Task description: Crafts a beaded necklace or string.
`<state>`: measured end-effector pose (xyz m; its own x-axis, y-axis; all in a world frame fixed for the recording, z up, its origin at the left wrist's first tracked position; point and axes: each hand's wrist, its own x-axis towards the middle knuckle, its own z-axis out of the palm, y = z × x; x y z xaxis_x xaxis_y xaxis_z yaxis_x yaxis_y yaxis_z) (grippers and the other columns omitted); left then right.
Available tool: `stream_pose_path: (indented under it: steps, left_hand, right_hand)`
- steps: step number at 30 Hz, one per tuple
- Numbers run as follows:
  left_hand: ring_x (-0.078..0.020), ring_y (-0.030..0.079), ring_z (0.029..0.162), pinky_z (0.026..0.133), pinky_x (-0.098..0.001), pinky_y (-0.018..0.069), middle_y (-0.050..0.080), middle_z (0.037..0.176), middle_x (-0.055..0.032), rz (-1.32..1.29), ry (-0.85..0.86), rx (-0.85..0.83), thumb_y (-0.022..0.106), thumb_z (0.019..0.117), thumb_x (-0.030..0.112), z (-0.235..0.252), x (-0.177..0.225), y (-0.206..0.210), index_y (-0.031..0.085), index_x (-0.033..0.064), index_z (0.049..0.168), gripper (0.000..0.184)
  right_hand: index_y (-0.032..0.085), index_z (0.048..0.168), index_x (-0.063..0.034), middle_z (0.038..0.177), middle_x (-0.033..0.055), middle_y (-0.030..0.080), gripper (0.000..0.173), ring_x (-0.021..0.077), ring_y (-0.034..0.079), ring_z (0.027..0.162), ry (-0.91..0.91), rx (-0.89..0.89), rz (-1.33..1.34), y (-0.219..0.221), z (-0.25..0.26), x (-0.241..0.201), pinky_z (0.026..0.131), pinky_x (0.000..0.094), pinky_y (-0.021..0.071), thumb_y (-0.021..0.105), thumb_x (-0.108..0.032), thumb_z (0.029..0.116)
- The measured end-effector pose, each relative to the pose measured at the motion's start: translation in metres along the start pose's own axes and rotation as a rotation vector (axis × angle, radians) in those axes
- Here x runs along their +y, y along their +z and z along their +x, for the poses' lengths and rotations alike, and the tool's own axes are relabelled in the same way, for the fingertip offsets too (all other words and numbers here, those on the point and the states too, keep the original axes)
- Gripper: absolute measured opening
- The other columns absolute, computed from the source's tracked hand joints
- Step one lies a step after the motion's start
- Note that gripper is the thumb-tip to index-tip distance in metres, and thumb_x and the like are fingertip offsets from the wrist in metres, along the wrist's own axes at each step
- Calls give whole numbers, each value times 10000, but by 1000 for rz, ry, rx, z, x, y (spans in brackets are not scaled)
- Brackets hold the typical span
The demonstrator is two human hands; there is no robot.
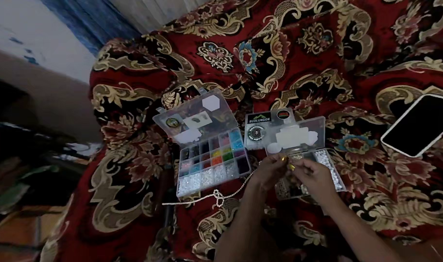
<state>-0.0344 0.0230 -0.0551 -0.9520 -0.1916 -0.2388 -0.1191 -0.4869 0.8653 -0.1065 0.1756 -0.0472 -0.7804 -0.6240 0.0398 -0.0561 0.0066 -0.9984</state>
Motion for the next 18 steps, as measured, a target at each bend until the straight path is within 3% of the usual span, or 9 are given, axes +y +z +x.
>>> stream_pose_path:
  steps: [4,7,10,13,15,18]
  left_hand:
    - [-39,661,762,743,-240,571,692,851,62,16,-22,-4,396,1053,75,1,2,2,631,112,975,250]
    - [-66,667,792,769,-267,577,689,882,31,137,17,101,466,1038,51,-3,10,5,631,58,994,171]
    - [-76,667,762,752,-273,579,688,871,-12,382,138,219,597,982,38,-7,16,-1,643,-26,1047,102]
    - [-63,674,809,790,-254,576,711,961,-44,726,163,239,685,947,82,-8,19,-5,690,-16,1072,159]
    - [-118,676,900,850,-292,563,710,1063,-103,915,166,182,712,934,115,-8,18,-2,733,8,1093,193]
    - [-224,667,952,882,-353,546,688,1114,-177,1113,204,187,717,934,156,-8,16,6,736,25,1172,272]
  right_hand:
    - [716,911,-31,711,-19,695,112,39,658,576,-13,6,-20,0,0,1,559,209,582,632,-104,910]
    - [716,929,-19,722,-20,687,123,35,655,581,-15,6,-51,0,-1,0,566,207,584,627,-103,918]
    - [712,938,-19,717,-33,687,131,20,653,587,-39,27,-53,-2,1,-2,570,196,580,610,-101,926]
    - [701,952,-8,722,-57,677,116,-2,638,593,-103,77,15,-9,5,-3,573,169,568,599,-61,940]
    - [683,952,-9,722,-72,667,105,-10,631,595,-123,105,57,-13,7,-4,576,166,565,584,-40,947]
    - [683,955,-10,735,-69,670,102,-2,631,594,-123,126,91,-16,8,-2,572,172,567,586,-40,945]
